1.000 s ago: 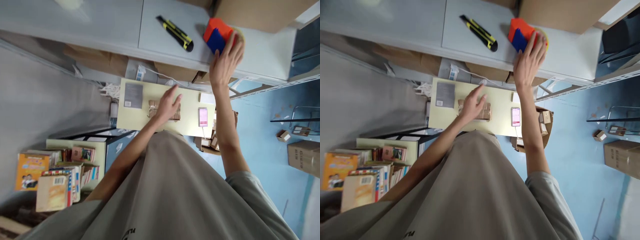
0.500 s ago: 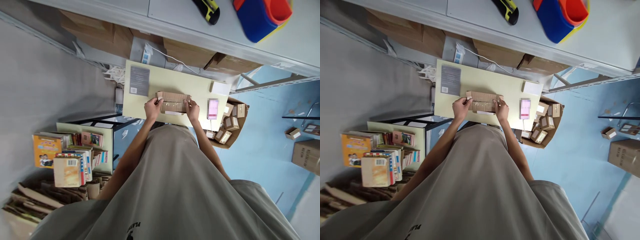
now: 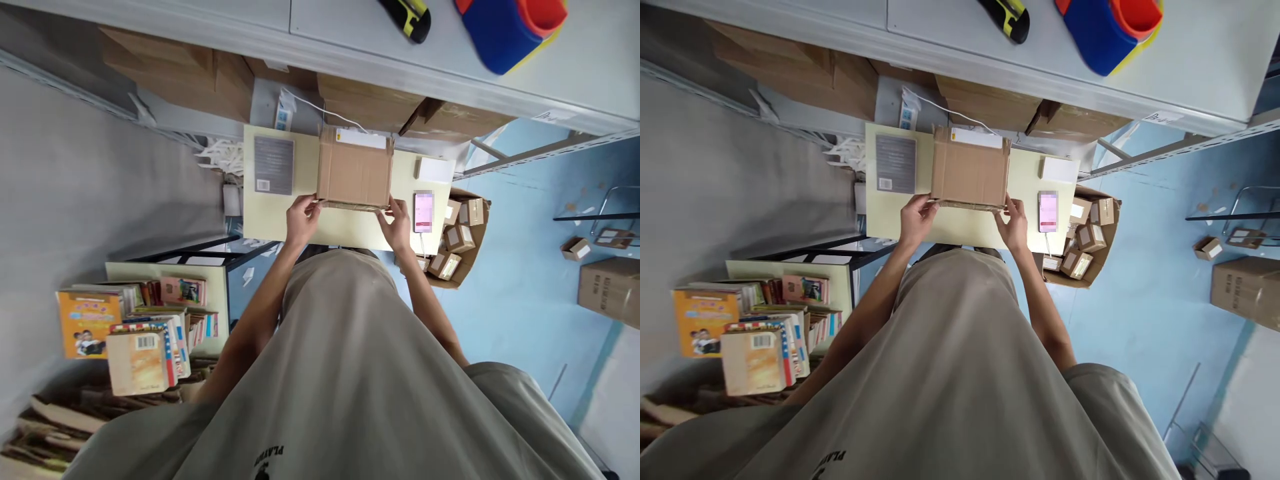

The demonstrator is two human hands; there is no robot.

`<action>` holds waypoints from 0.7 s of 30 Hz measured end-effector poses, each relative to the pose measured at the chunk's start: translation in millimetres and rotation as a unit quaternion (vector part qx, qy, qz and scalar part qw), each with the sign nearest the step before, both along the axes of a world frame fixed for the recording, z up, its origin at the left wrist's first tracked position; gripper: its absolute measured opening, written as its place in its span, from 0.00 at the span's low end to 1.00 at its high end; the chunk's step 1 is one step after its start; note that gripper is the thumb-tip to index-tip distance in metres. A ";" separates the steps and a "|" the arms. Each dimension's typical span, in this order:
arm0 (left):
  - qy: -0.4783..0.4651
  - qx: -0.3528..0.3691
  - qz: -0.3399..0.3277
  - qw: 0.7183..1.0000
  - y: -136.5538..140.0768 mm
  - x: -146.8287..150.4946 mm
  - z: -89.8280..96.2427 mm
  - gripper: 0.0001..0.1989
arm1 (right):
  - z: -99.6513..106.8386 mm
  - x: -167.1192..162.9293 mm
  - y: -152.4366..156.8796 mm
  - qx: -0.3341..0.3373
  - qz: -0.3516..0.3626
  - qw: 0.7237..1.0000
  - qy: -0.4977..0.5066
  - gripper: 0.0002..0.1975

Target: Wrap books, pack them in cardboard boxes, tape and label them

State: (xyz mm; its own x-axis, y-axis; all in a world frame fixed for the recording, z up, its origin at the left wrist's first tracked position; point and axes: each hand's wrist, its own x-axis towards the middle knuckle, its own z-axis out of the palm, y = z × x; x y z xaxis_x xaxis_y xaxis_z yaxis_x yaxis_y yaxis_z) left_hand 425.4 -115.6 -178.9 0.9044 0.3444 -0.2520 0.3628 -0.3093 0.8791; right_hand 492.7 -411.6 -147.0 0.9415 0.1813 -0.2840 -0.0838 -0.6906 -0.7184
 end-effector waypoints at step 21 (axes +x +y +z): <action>0.022 -0.071 0.015 0.997 15.6 56.9 -51.7 0.26 | -33.1 29.0 19.5 0.114 -0.106 0.986 0.068 0.49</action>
State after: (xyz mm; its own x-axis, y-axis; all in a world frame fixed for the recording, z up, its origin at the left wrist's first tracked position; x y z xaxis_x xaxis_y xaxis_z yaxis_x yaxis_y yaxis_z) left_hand 482.3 -100.0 -230.6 0.8814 0.3287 -0.3393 0.4091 -0.1719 0.8962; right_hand 521.7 -392.1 -180.1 0.9215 0.0585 -0.3840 -0.3141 -0.4692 -0.8253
